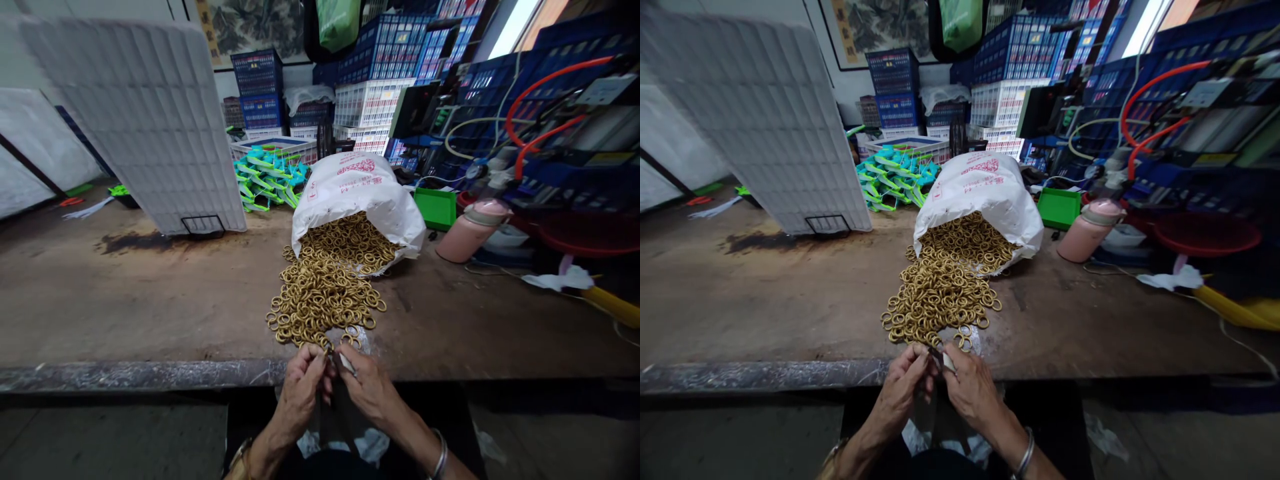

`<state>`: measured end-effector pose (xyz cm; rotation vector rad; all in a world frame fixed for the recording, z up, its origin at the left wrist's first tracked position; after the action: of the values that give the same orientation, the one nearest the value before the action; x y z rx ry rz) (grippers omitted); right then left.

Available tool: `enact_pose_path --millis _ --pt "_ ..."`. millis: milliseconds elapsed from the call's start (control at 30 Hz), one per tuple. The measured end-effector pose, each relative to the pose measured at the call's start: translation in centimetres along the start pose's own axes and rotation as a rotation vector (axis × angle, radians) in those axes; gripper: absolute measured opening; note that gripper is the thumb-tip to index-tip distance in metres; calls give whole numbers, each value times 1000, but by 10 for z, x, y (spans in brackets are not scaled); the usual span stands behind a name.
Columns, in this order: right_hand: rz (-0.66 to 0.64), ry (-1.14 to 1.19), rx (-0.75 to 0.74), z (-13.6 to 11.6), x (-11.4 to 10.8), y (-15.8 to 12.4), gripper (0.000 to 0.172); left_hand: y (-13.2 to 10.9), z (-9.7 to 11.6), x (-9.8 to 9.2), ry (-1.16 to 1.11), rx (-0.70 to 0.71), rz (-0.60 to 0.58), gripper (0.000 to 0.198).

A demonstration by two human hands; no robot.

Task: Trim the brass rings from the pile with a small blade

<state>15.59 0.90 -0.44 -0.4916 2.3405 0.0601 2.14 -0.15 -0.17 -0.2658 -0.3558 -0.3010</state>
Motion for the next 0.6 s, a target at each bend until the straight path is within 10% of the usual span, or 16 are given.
enact_pose_path --millis 367,600 --pt "-59 -260 -45 -2 2 0 24 -4 5 2 96 67 18 31" --pt "91 -411 201 25 -28 0 24 -24 21 12 -34 35 -152 26"
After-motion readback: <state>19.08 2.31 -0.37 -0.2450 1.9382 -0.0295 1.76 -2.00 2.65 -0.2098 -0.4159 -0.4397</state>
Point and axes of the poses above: each hand's wrist, its own y-axis towards the middle knuckle, its own x-axis out of the palm, z = x × y, the point moved 1 cm from there along y, towards the middle knuckle, and after that the axes turned 8 degrees about -z, right-handed, at the moved point
